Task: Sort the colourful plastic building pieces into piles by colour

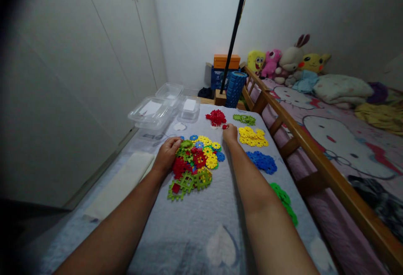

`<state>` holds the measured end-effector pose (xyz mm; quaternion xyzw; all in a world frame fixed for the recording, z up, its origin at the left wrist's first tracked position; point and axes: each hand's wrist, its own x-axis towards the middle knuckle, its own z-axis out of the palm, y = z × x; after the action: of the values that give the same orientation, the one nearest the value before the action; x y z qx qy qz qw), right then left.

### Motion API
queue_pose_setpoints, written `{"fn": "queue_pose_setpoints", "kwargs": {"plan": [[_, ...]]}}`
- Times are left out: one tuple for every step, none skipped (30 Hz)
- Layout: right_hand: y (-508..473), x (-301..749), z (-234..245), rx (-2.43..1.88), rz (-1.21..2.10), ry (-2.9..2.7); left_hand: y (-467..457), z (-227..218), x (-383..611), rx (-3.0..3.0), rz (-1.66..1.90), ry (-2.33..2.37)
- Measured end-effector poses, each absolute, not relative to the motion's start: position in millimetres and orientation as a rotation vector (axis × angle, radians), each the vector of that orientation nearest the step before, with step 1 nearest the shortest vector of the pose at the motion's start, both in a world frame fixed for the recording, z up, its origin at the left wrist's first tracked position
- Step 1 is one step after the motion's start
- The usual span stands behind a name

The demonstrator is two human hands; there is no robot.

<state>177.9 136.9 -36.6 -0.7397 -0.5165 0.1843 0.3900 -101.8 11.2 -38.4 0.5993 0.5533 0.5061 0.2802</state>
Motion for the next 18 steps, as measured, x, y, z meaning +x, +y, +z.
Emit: {"fn": "queue_pose_setpoints", "kwargs": {"plan": [[138.3, 178.0, -37.6, -1.9, 0.429, -1.322, 11.2, -38.4, -101.8, 1.607, 1.357, 1.484], [139.8, 177.8, -38.8, -1.902, 0.399, -1.33, 11.2, -38.4, -101.7, 1.606, 1.357, 1.485], [141.5, 177.0, -40.1, -1.891, 0.38, -1.337, 11.3, -38.4, -101.6, 1.606, 1.356, 1.486], [143.2, 175.8, -41.3, -1.874, 0.371, -1.343, 11.5, -38.3, -101.4, 1.606, 1.354, 1.487], [145.0, 174.1, -42.2, -1.855, 0.371, -1.353, 11.6, -38.1, -101.2, 1.607, 1.352, 1.487], [146.9, 172.0, -42.8, -1.837, 0.381, -1.365, 11.6, -37.9, -101.0, 1.608, 1.35, 1.488], [148.7, 169.7, -42.9, -1.816, 0.402, -1.376, 11.7, -37.7, -100.7, 1.611, 1.348, 1.488], [150.3, 167.2, -42.6, -1.792, 0.433, -1.382, 11.7, -37.4, -100.5, 1.614, 1.345, 1.489], [151.6, 164.8, -41.9, -1.763, 0.469, -1.383, 11.6, -37.2, -100.4, 1.617, 1.343, 1.488], [152.4, 162.8, -40.8, -1.734, 0.503, -1.382, 11.5, -37.1, -100.4, 1.618, 1.343, 1.487], [152.5, 161.3, -39.5, -1.711, 0.53, -1.386, 11.4, -37.2, -100.4, 1.618, 1.345, 1.486], [152.0, 160.5, -38.1, -1.699, 0.548, -1.396, 11.3, -37.4, -100.6, 1.617, 1.348, 1.484], [150.7, 160.3, -36.7, -1.698, 0.555, -1.412, 11.3, -37.7, -100.9, 1.615, 1.352, 1.482], [148.8, 160.9, -35.3, -1.704, 0.557, -1.428, 11.4, -38.1, -101.2, 1.612, 1.355, 1.48], [146.4, 161.9, -34.1, -1.713, 0.558, -1.435, 11.5, -38.6, -101.4, 1.609, 1.357, 1.478], [143.7, 163.4, -33.0, -1.72, 0.563, -1.43, 11.6, -39.1, -101.7, 1.607, 1.357, 1.477], [140.7, 165.1, -32.0, -1.72, 0.572, -1.413, 11.8, -39.5, -101.9, 1.602, 1.358, 1.476], [137.4, 166.7, -31.0, -1.714, 0.585, -1.391, 12.0, -39.7, -102.0, 1.596, 1.36, 1.477]]}}
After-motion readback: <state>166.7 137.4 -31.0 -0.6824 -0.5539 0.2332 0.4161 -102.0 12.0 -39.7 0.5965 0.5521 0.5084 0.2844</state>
